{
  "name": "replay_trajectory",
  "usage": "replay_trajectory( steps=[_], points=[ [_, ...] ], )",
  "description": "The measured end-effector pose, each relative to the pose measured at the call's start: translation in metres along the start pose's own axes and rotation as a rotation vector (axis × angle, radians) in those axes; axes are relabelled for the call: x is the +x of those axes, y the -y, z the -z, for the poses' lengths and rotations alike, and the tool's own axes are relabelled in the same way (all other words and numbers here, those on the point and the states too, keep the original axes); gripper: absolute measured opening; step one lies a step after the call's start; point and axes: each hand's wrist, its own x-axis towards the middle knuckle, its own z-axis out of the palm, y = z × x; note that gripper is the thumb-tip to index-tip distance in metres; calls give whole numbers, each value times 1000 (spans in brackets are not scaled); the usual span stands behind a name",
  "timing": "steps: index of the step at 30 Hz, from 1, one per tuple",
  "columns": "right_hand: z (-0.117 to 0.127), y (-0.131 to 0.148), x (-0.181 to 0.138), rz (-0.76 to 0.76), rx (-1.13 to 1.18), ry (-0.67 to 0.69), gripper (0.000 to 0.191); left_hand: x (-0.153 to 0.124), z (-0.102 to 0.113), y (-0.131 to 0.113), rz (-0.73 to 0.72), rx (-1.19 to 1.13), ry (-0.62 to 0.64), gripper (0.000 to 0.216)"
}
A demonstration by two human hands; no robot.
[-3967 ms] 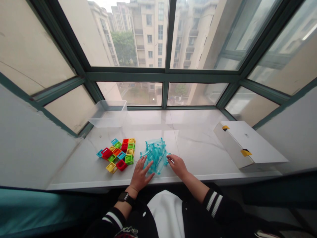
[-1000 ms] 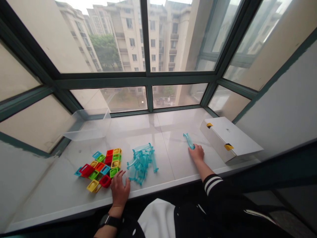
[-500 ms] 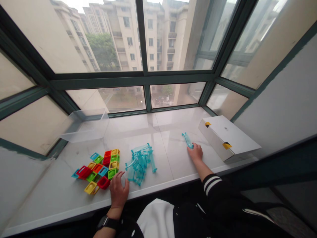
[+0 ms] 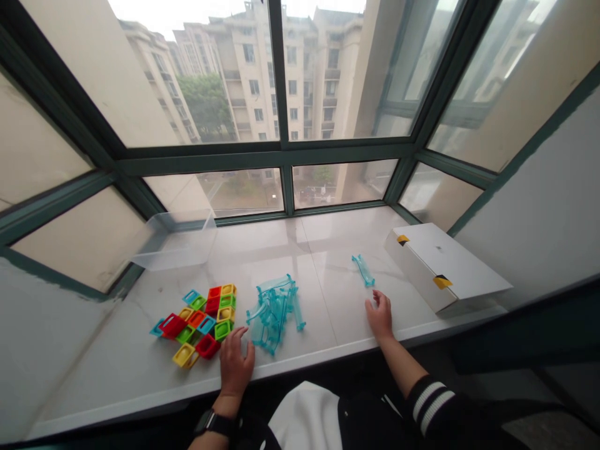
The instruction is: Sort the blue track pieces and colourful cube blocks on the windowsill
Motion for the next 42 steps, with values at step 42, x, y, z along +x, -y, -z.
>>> replay_trajectory(
  steps=[42],
  points=[
    [-40, 136, -101, 466, -79, 957, 19, 47, -4, -124, -271, -55, 373, 42]
  ],
)
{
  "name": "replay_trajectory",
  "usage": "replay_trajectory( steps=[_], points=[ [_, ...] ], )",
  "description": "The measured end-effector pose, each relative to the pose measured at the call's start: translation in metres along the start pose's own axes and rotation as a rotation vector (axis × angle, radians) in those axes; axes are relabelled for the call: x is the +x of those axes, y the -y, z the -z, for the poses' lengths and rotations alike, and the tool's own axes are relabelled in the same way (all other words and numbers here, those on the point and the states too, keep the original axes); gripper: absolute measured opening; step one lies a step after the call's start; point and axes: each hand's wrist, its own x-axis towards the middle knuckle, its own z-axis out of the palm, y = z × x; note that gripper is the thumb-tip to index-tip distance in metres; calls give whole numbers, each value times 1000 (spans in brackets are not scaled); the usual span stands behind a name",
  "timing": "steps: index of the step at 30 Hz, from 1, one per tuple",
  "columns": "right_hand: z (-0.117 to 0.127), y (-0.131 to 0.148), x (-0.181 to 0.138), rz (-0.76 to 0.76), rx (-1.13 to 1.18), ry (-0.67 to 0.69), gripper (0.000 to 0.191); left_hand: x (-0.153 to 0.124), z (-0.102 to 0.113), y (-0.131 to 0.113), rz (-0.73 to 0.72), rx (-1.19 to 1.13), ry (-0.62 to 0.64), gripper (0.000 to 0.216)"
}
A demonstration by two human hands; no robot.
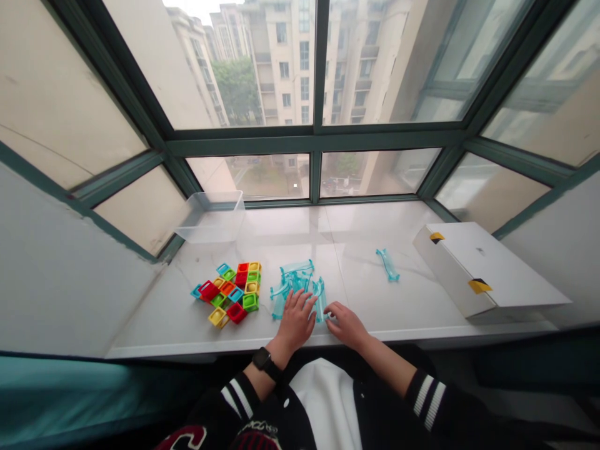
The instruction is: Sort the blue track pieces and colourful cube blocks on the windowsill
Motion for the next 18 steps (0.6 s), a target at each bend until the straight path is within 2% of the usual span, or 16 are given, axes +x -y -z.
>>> replay_trajectory(
  steps=[7, 18],
  points=[
    [4, 0, -12, 27, 49, 0, 19, 19, -14, 4, -4, 120, 88, 23],
    [7, -22, -19, -7, 35, 1, 18, 24, -9, 6, 69, 49, 34, 17]
  ],
)
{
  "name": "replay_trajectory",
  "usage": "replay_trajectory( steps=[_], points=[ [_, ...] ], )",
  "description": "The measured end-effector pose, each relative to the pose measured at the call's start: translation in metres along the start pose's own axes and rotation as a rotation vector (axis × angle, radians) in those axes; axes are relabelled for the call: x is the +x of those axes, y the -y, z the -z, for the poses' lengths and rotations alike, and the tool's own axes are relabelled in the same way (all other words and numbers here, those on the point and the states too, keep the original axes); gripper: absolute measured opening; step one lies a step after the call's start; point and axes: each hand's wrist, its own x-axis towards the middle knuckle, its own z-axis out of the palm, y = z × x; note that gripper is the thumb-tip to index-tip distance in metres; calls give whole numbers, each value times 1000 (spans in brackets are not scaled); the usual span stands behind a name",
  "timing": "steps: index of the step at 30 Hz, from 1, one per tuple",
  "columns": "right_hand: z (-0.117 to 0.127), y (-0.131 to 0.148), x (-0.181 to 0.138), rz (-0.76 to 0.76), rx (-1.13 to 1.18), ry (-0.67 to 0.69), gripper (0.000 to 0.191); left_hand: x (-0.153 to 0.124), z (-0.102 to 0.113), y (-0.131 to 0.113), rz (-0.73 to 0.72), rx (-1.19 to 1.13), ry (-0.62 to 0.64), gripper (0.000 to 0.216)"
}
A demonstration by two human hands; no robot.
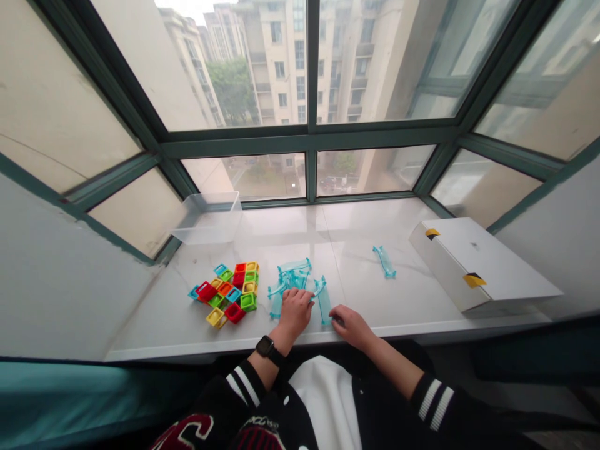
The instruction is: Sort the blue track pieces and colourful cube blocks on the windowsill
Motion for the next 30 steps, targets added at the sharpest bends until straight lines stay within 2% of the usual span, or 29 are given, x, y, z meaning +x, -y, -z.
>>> replay_trajectory(
  steps=[7, 14, 24, 30],
  points=[
    [5, -7, -6, -36, -24, -10, 20, 5, 5, -2, 70, -2, -22, 14],
    [15, -20, -10, -97, -67, -89, 19, 0, 5, -14, -35, 76, 17, 19],
    [25, -28, -12, -151, -121, -109, 21, -5, 2, -30, -82, 242, 286, 33],
    [24, -31, -12, -150, -119, -102, 25, -3, 3, -29, -69, 307, 377, 29]
  ],
)
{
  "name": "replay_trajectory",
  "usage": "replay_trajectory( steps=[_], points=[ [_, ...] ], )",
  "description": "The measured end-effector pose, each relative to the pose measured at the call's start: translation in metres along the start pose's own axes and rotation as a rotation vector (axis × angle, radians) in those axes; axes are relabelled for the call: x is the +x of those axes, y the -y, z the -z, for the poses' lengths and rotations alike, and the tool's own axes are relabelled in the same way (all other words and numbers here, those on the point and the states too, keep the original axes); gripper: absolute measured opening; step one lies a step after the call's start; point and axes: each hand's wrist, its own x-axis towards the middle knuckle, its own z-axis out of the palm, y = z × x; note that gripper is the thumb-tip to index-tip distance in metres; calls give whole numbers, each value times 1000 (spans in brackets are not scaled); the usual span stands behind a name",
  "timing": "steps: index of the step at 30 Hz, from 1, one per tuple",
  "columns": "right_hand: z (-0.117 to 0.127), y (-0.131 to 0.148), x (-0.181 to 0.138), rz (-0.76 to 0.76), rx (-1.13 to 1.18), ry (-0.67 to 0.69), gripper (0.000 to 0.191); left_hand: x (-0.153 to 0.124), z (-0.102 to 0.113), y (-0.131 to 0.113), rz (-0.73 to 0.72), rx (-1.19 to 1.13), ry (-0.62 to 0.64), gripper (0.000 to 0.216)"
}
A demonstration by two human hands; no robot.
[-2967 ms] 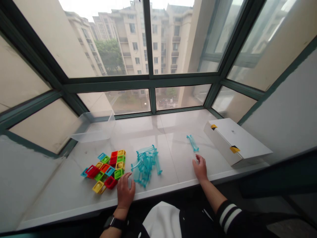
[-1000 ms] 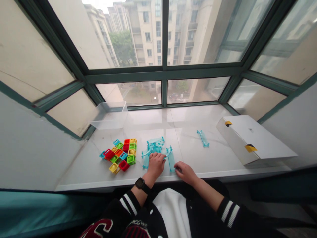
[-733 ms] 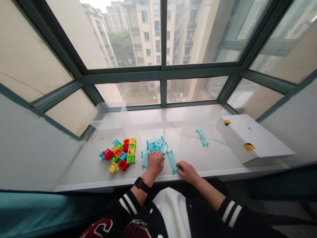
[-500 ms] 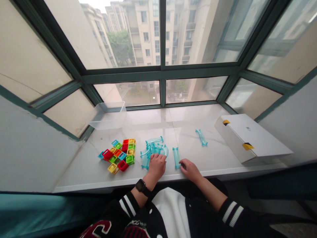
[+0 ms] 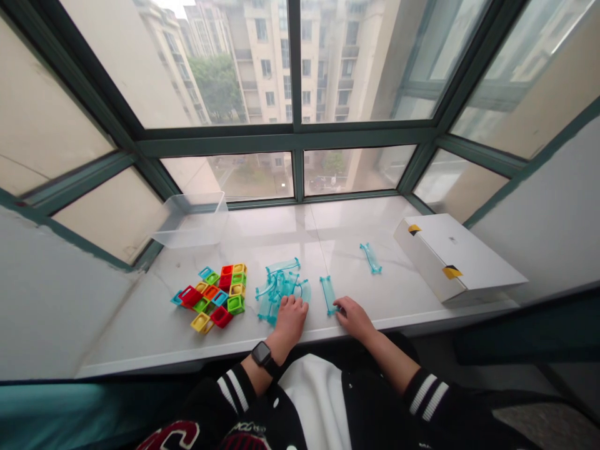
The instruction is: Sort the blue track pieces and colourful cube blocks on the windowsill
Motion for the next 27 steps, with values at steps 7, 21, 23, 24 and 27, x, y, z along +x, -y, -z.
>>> replay_trajectory(
  steps=[7, 21, 23, 24, 27],
  points=[
    [2, -2, 1, -2, 38, 0, 24, 3, -8, -1, 19, 1, 39, 26],
    [6, -28, 38, 20, 71, -215, 21, 48, -22, -35, 21, -844, -11, 63],
    [5, -31, 54, 18, 56, -231, 23, 65, -27, -39, 99, -916, 22, 68],
    [5, -32, 62, 16, 45, -239, 24, 73, -28, -40, 128, -937, 32, 69],
    [5, -36, 89, -5, 3, -248, 27, 95, -27, -42, 185, -947, 44, 73]
  ],
)
